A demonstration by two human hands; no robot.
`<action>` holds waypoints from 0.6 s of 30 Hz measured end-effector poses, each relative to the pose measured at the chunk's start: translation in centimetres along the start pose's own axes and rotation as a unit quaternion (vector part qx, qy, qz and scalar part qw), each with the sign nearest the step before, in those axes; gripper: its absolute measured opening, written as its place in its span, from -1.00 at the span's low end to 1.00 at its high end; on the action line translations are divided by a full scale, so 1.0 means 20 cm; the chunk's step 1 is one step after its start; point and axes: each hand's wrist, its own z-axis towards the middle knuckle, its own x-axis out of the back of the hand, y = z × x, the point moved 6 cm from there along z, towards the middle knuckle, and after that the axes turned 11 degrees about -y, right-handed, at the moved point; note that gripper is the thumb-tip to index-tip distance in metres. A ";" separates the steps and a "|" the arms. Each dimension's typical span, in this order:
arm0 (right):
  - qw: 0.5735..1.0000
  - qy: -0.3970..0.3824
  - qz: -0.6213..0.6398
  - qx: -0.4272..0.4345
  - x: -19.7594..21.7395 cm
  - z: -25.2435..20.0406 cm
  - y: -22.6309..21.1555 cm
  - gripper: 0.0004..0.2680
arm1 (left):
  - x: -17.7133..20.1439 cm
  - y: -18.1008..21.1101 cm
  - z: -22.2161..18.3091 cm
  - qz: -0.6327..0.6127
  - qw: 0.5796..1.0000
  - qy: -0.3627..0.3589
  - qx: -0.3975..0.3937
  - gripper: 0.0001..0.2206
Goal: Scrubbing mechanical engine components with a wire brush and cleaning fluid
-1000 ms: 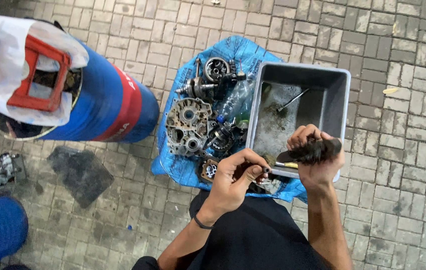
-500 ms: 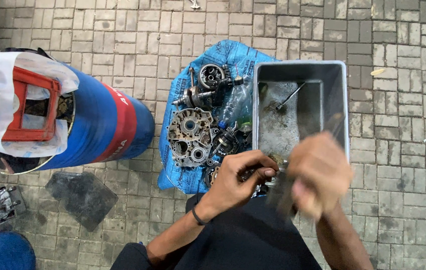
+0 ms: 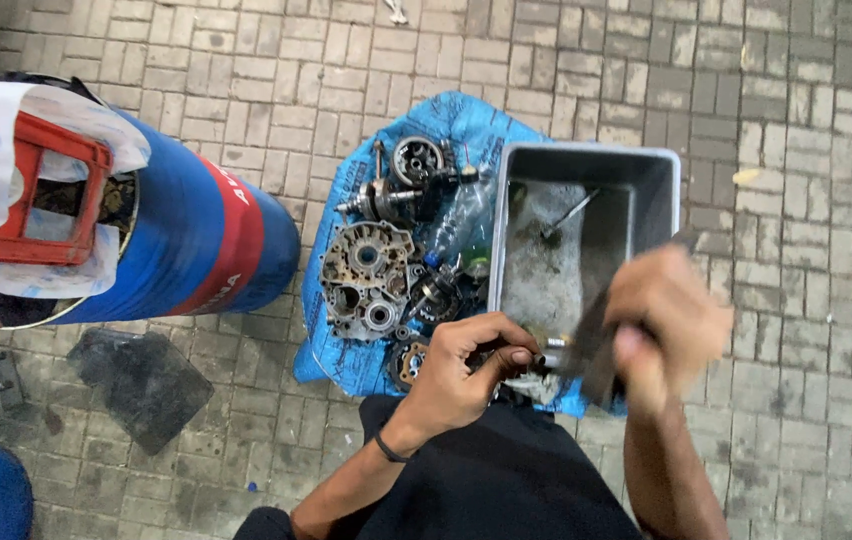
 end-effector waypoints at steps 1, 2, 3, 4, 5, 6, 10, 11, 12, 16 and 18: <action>1.000 -0.004 0.005 0.002 -0.03 -0.01 -0.05 -0.65 | 0.00 -0.02 0.01 0.001 1.000 0.006 0.001 -0.89; 0.998 -0.034 0.025 0.051 -0.08 -0.02 -0.13 -0.67 | -0.01 -0.03 0.02 0.024 0.999 0.007 -0.023 -0.90; 0.993 -0.060 0.042 0.098 -0.13 -0.04 -0.20 -0.69 | 0.00 -0.04 0.04 0.048 0.998 0.001 -0.049 -0.91; 0.993 -0.058 0.043 0.098 -0.12 -0.07 -0.13 -0.69 | 0.00 -0.01 0.04 0.050 0.998 0.002 -0.048 -0.91; 0.996 -0.062 -0.008 0.061 -0.11 -0.09 -0.03 -0.74 | 0.00 0.00 0.03 0.047 0.998 0.011 -0.032 -0.89; 0.996 -0.065 -0.058 0.024 -0.10 -0.12 0.06 -0.77 | 0.00 0.02 0.03 0.043 0.999 0.020 -0.015 -0.86; 0.998 0.023 -0.015 -0.050 -0.05 0.01 0.07 -0.73 | 0.04 -0.01 0.03 0.051 0.998 0.027 -0.018 -0.91; 1.000 0.004 0.010 0.018 -0.08 0.00 -0.02 -0.72 | 0.04 -0.02 0.03 0.060 0.998 0.030 -0.016 -0.91; 0.996 -0.016 0.035 0.085 -0.11 -0.01 -0.11 -0.71 | 0.04 -0.03 0.03 0.070 0.997 0.032 -0.013 -0.89; 0.996 -0.010 0.002 0.084 -0.11 -0.07 -0.05 -0.68 | 0.01 0.02 0.02 0.080 0.996 0.020 -0.045 -0.86; 0.997 0.031 -0.035 -0.066 -0.03 -0.11 0.20 -0.80 | -0.01 0.01 -0.02 0.031 0.999 0.018 -0.003 -0.88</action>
